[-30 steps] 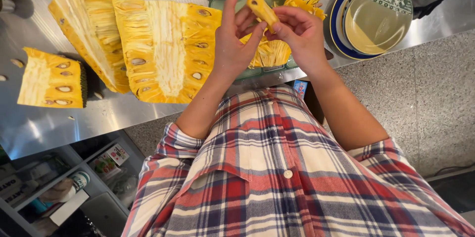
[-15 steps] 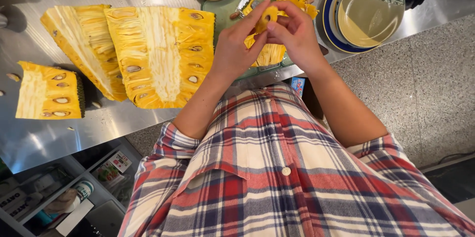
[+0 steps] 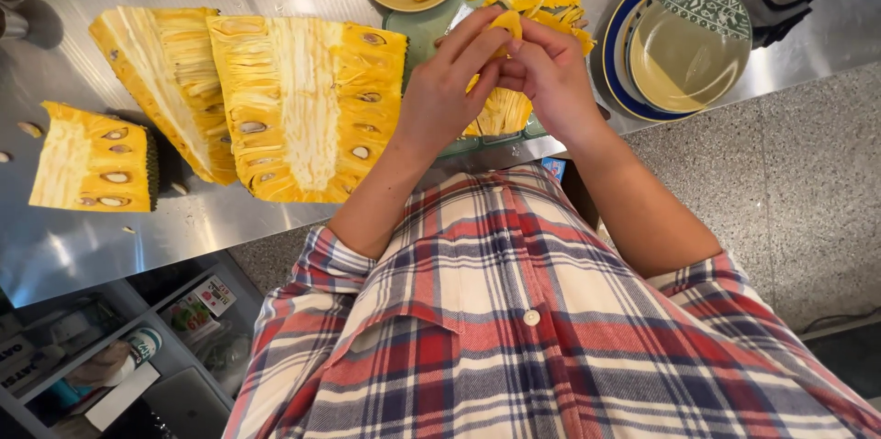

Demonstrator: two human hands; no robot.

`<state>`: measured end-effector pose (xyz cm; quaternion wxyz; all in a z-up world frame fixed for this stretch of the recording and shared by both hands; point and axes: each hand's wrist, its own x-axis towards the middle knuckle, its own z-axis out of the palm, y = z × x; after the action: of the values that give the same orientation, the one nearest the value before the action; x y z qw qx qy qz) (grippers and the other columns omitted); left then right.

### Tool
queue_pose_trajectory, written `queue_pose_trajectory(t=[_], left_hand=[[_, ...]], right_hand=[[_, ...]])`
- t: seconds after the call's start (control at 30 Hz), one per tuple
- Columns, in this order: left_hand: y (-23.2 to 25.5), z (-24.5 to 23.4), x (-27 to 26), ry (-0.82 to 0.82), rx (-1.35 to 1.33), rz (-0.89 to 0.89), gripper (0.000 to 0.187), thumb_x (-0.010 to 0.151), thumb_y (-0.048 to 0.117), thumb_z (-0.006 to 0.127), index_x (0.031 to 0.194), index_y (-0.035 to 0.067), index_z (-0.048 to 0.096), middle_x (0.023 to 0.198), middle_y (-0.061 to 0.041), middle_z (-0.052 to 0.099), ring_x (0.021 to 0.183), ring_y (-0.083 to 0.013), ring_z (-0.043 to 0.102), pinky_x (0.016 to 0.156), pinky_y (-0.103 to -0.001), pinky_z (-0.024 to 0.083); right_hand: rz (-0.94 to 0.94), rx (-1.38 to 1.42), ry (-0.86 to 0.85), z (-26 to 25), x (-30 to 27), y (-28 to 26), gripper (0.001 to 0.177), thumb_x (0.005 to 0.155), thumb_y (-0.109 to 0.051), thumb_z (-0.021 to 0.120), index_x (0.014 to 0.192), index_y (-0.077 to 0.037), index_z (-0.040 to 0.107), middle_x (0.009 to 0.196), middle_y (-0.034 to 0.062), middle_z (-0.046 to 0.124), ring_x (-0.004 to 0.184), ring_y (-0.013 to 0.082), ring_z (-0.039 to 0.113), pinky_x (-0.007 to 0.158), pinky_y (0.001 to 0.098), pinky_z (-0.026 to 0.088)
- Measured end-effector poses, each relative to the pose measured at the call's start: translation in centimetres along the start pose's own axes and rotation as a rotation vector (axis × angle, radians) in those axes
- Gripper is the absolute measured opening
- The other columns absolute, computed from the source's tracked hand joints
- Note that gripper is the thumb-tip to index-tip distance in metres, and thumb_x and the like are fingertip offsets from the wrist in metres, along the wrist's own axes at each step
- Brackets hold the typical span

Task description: The person pulls yellow jackfruit pods from cut sections of the fruit on a cutting board, strips the stringy rind away by hand, squeezes seeds out of the pods, and places the seedless flesh into a bowl. A knife rests on the board while the person works the pods one at a time with both hands.

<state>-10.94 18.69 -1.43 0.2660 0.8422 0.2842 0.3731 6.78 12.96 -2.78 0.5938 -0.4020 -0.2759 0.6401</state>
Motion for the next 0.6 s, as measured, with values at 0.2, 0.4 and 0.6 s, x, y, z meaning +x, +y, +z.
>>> queue_pose_trajectory(t=[0.2, 0.4, 0.6], left_hand=[[0.1, 0.1, 0.0, -0.047, -0.014, -0.054, 0.042, 0.095, 0.005, 0.073, 0.134, 0.015, 0.059, 0.14, 0.0, 0.06, 0.095, -0.0219, 0.073, 0.078, -0.033, 0.063], [0.0, 0.3, -0.1, -0.015, -0.028, -0.041, 0.021, 0.096, 0.006, 0.074, 0.114, 0.01, 0.063, 0.141, -0.003, 0.061, 0.097, -0.0249, 0.074, 0.079, -0.034, 0.062], [-0.4, 0.2, 0.1, 0.057, -0.313, -0.098, 0.017, 0.101, 0.0, 0.074, 0.108, 0.005, 0.06, 0.135, -0.013, 0.067, 0.121, -0.0286, 0.073, 0.091, -0.032, 0.066]], right_hand=[[0.059, -0.081, 0.043, -0.4, 0.8, 0.6, 0.03, 0.105, -0.007, 0.049, 0.129, 0.004, 0.063, 0.115, 0.0131, 0.07, 0.1, 0.0253, 0.076, 0.088, 0.037, 0.065], [0.046, -0.114, 0.075, -0.2, 1.0, 1.0, 0.029, 0.105, -0.007, 0.048, 0.128, 0.003, 0.064, 0.112, 0.0129, 0.071, 0.096, 0.0241, 0.077, 0.085, 0.0361, 0.066], [-0.026, -0.336, 0.051, -0.2, 0.7, 0.0, 0.023, 0.108, -0.004, 0.053, 0.125, 0.005, 0.066, 0.108, 0.0108, 0.073, 0.095, 0.0172, 0.075, 0.084, 0.0327, 0.067]])
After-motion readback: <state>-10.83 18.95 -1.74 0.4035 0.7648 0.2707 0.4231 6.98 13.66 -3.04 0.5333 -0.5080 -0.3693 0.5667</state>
